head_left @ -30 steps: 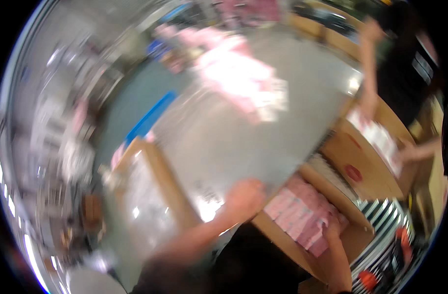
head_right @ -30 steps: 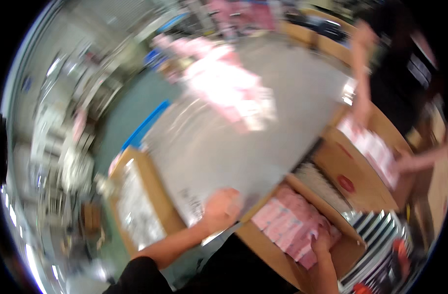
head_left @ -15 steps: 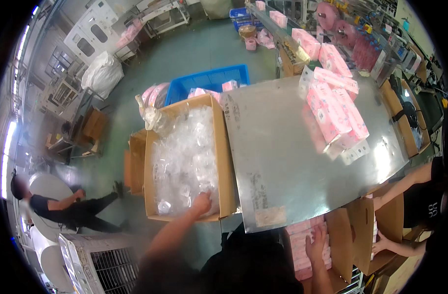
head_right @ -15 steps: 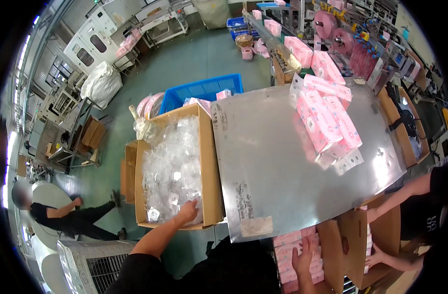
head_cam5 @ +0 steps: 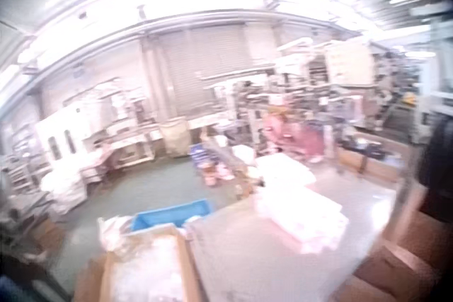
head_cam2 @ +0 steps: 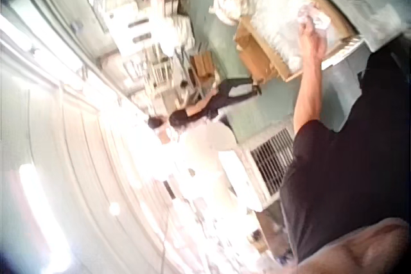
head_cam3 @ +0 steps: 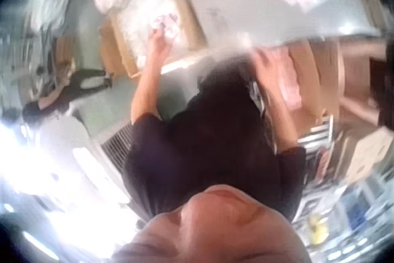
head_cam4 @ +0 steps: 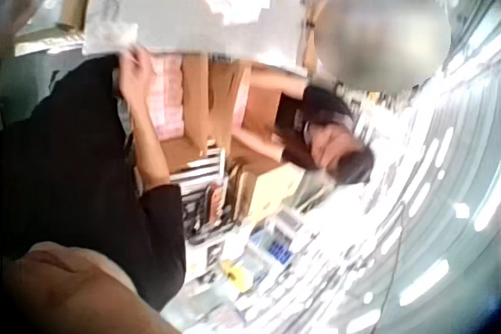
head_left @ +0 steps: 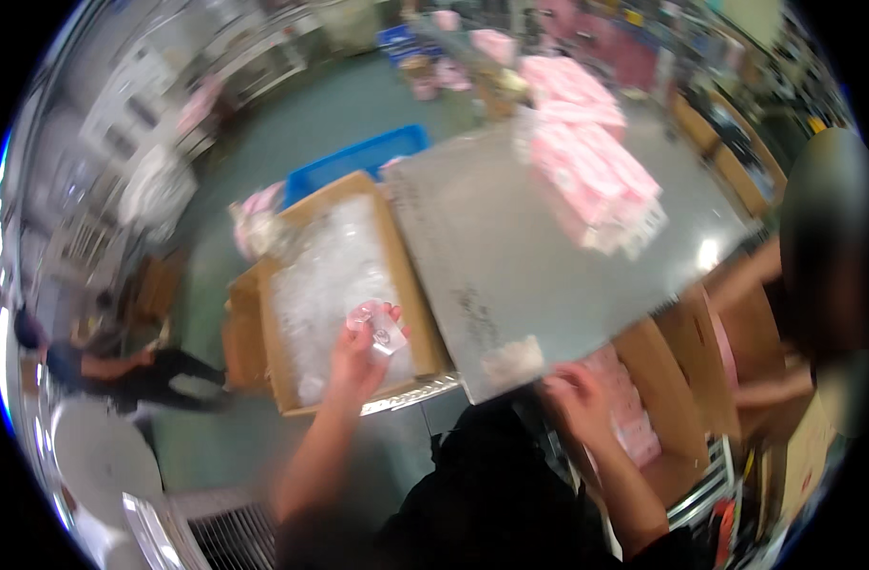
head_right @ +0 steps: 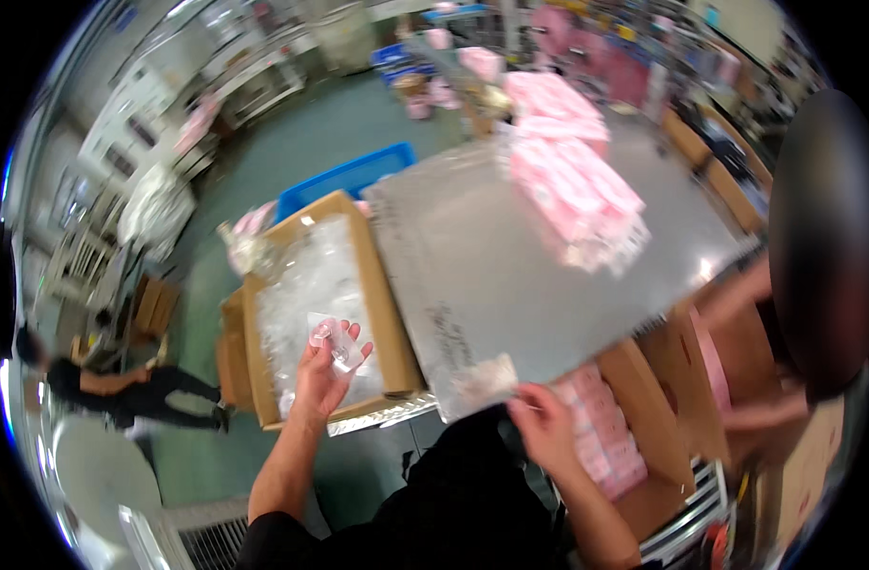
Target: The person packs pink rectangular packages into cardboard boxes on a conveyor belt. They arrange the items inside the boxes, close the flaps, and move the sealed boxes along the line. A coworker assists by placing items into the boxes.
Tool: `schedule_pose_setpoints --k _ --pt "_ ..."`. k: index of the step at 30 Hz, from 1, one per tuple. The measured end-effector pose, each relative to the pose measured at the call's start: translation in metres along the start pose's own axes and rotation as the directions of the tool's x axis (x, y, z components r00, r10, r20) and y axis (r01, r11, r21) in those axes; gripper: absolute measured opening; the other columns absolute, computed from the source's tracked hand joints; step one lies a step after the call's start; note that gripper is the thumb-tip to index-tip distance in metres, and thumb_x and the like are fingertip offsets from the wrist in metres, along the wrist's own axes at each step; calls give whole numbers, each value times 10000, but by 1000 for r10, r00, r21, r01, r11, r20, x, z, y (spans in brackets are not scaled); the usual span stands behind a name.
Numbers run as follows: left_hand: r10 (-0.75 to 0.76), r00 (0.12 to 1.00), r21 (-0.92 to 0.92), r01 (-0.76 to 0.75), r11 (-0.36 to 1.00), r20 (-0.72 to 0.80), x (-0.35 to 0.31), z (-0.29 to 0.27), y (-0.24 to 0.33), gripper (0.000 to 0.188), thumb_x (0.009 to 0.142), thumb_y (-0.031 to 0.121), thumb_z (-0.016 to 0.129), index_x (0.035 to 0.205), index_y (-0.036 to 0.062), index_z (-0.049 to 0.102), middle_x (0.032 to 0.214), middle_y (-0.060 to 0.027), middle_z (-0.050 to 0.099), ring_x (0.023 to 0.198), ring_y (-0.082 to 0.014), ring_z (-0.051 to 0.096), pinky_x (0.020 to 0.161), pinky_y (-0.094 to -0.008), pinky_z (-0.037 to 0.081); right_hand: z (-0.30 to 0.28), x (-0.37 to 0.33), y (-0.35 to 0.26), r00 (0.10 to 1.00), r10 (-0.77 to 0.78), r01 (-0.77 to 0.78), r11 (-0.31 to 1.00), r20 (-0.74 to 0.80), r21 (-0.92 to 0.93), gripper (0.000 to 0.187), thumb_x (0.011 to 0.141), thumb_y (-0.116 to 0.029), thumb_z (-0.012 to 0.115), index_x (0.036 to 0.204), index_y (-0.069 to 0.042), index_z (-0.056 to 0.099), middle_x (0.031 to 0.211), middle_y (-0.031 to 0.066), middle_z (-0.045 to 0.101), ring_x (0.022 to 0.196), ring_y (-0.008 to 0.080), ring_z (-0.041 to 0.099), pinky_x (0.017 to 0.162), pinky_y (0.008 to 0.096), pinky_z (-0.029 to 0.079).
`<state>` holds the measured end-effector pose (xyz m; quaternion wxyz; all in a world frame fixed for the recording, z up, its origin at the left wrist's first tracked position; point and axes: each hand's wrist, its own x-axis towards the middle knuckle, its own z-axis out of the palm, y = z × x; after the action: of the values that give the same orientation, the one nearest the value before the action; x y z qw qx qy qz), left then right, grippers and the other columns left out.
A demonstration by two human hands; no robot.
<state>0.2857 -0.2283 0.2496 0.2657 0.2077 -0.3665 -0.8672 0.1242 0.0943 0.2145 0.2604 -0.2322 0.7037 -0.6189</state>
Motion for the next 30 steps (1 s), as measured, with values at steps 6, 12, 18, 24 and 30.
schedule_pose_setpoints --k 6,12,18,24,30 --pt "-270 853 -125 358 925 446 -37 166 -111 448 984 329 567 1365 125 452 1347 -57 531 1311 -256 445 1047 -464 418 25 -20 -73 986 1 67 913 -166 402 567 902 -88 689 1379 -13 392 1053 87 607 779 112 586 675 263 516" --pt "-445 669 -83 603 793 596 -61 238 -175 324 1039 293 451 1327 154 507 1327 -48 570 1116 -180 593 1005 -434 446 -56 -98 -53 787 118 213 870 -606 445 235 975 -99 587 1188 -38 507 769 19 627 569 40 496 496 213 391" --pt "-617 687 252 566 785 383 -74 265 -224 181 1006 146 529 1183 107 518 1154 -53 609 969 -169 629 868 -361 536 -86 -148 -21 602 248 213 866 -759 452 230 999 -145 560 1206 -58 510 735 6 610 582 45 515 486 209 384" --pt "-643 696 717 266 644 319 -61 233 -299 218 970 197 621 1138 87 537 983 -53 655 802 -131 643 599 -256 493 -94 -167 24 457 288 128 915 -841 383 334 998 -171 562 1291 -30 486 707 -2 601 579 55 507 513 241 401" --pt "-921 339 912 408 -39 -191 -52 224 -365 628 994 475 498 1422 29 389 1382 -214 474 1121 -304 588 875 -422 502 -116 -172 96 408 420 -561 816 -811 140 608 875 -280 707 1329 43 464 852 180 695 798 308 687 695 399 519"
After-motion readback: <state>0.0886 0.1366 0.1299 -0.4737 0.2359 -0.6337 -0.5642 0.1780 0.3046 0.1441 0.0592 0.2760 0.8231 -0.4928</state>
